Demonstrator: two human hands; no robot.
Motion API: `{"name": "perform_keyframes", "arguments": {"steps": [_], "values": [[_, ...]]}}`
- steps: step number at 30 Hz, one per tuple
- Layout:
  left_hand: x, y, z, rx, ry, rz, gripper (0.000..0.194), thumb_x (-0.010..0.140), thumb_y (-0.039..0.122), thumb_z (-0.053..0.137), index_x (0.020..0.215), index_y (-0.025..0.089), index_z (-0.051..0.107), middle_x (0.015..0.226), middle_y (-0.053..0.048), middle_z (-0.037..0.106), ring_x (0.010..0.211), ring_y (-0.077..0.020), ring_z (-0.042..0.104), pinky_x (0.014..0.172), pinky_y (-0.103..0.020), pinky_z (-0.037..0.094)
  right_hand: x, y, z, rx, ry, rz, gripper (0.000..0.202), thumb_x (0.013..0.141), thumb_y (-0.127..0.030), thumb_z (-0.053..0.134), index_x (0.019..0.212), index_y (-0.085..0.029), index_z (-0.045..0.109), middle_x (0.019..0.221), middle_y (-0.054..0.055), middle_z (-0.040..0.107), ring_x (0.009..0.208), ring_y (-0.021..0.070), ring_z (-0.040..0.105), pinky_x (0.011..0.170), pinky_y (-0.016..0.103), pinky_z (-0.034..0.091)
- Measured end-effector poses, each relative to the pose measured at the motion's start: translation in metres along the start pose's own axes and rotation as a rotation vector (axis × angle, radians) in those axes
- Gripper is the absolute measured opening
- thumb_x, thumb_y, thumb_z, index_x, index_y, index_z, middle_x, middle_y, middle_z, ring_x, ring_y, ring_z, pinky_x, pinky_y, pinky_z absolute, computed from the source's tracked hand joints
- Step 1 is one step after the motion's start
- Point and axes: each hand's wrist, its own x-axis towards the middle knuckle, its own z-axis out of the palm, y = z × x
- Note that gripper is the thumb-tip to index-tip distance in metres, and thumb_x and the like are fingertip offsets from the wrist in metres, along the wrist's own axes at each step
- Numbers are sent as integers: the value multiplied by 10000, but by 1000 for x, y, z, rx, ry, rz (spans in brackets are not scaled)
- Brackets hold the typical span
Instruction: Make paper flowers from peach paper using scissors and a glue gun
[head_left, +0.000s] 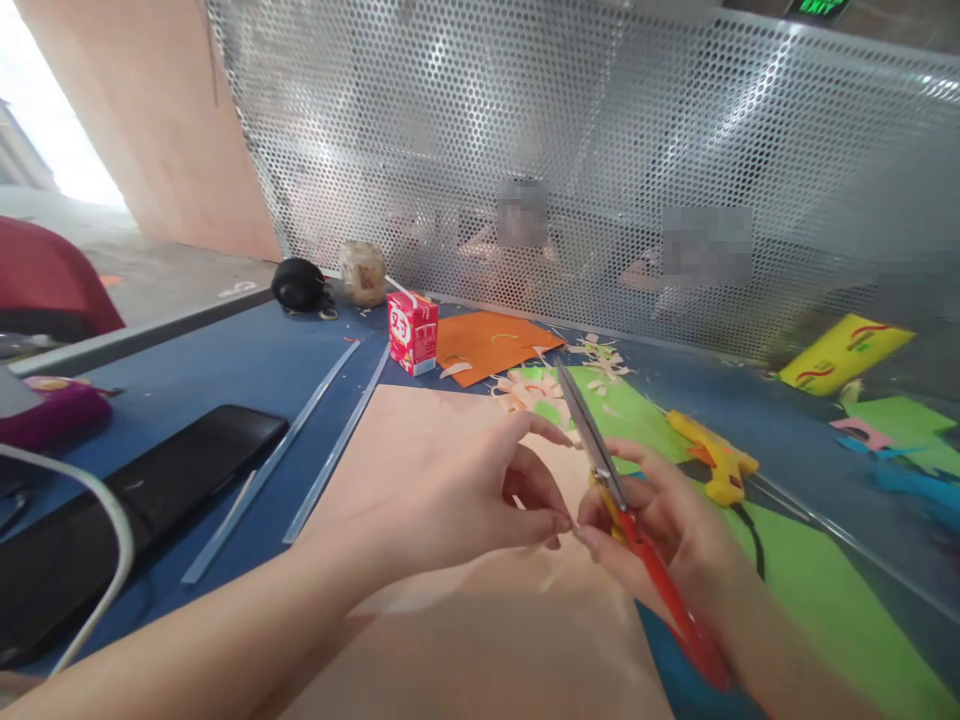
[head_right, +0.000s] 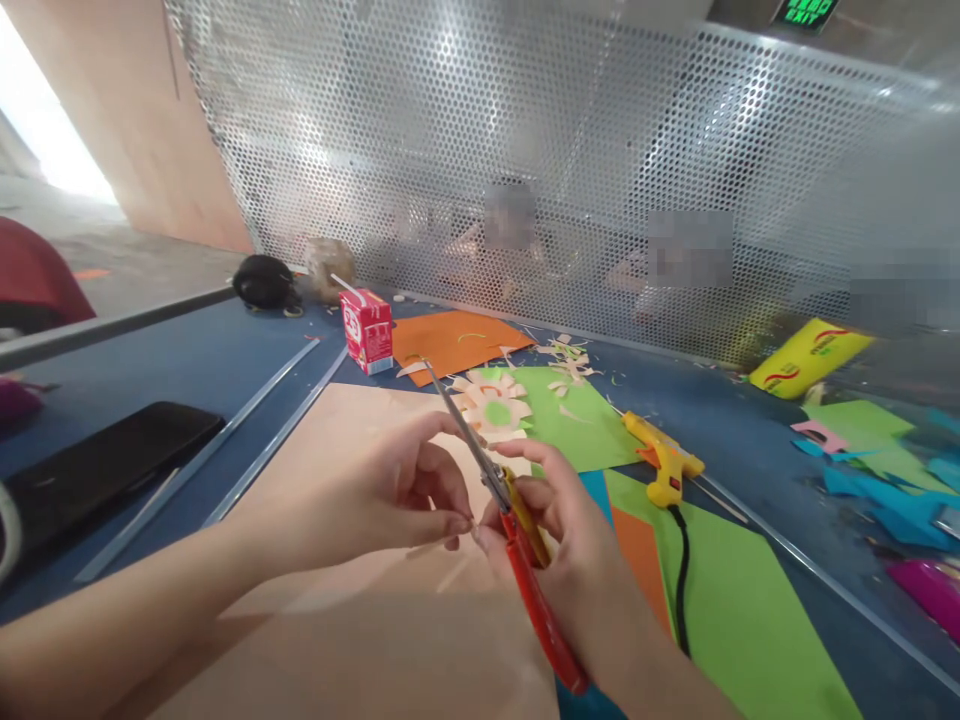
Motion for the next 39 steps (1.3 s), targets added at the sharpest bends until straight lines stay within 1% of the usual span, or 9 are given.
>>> {"name": "perform_keyframes", "arguments": {"steps": [4, 7, 11, 13, 16, 24, 29, 35, 39], "values": [[3, -1, 3, 12, 52, -1, 453, 713, 273, 621, 1104, 203, 404, 905, -58, 612, 797, -175, 596, 671, -318, 463, 2, -3, -3, 2, 12, 5, 447, 689, -209, 637, 1070, -265, 409, 649, -57, 564, 578, 116, 548, 557, 233, 453], [4, -5, 7, -75, -25, -39, 460, 704, 288, 637, 1094, 210, 407, 867, -45, 627, 786, -178, 616, 683, -326, 467, 4, -6, -7, -51, 84, -38, 407, 697, -290, 635, 1038, -253, 417, 665, -45, 561, 506, 111, 515, 471, 230, 447], [6, -6, 8, -153, -40, -46, 331, 760, 272, 576, 1050, 208, 430, 743, 0, 627, 682, -146, 631, 609, -270, 451, 6, -10, -9, -123, 104, -55, 433, 695, -328, 636, 1047, -235, 403, 677, -33, 567, 455, 110, 488, 402, 233, 436], [6, -2, 5, -152, -3, -69, 357, 742, 268, 600, 1049, 200, 429, 745, -12, 639, 665, -150, 631, 538, -237, 428, 6, -10, -9, -84, 128, -45, 471, 672, -329, 660, 1052, -232, 399, 694, -29, 573, 462, 107, 493, 399, 226, 436], [5, 4, 0, -154, 22, -78, 370, 723, 229, 619, 1045, 193, 441, 772, -39, 662, 674, -169, 640, 525, -241, 434, 6, -11, -7, -44, 176, -19, 485, 632, -315, 701, 1017, -224, 420, 697, -28, 583, 510, 114, 524, 437, 220, 454], [10, -4, 1, -201, 74, -81, 416, 635, 250, 704, 976, 190, 475, 762, -26, 651, 677, -177, 628, 524, -272, 472, 9, -13, -6, 37, 156, -12, 486, 594, -264, 721, 977, -224, 424, 641, -46, 588, 506, 123, 561, 419, 222, 458], [7, 1, 0, -134, 110, -74, 330, 731, 326, 610, 1005, 183, 495, 701, -25, 642, 574, -146, 598, 516, -273, 472, 9, -13, -4, 55, 118, -3, 457, 604, -262, 706, 960, -233, 421, 603, -60, 575, 510, 126, 559, 398, 212, 428], [6, 4, 4, -157, 91, -60, 375, 707, 232, 635, 1036, 168, 468, 772, -35, 640, 593, -130, 592, 517, -261, 487, 9, -5, -3, 97, 73, 12, 504, 615, -161, 697, 1030, -241, 421, 618, -80, 575, 514, 99, 543, 472, 205, 437], [9, 2, 6, -196, 89, -47, 336, 696, 219, 654, 980, 167, 483, 691, -8, 647, 497, -110, 591, 461, -228, 478, 9, -5, -3, 91, 71, 20, 513, 614, -167, 700, 1038, -238, 418, 615, -83, 564, 487, 92, 518, 454, 204, 420]]}}
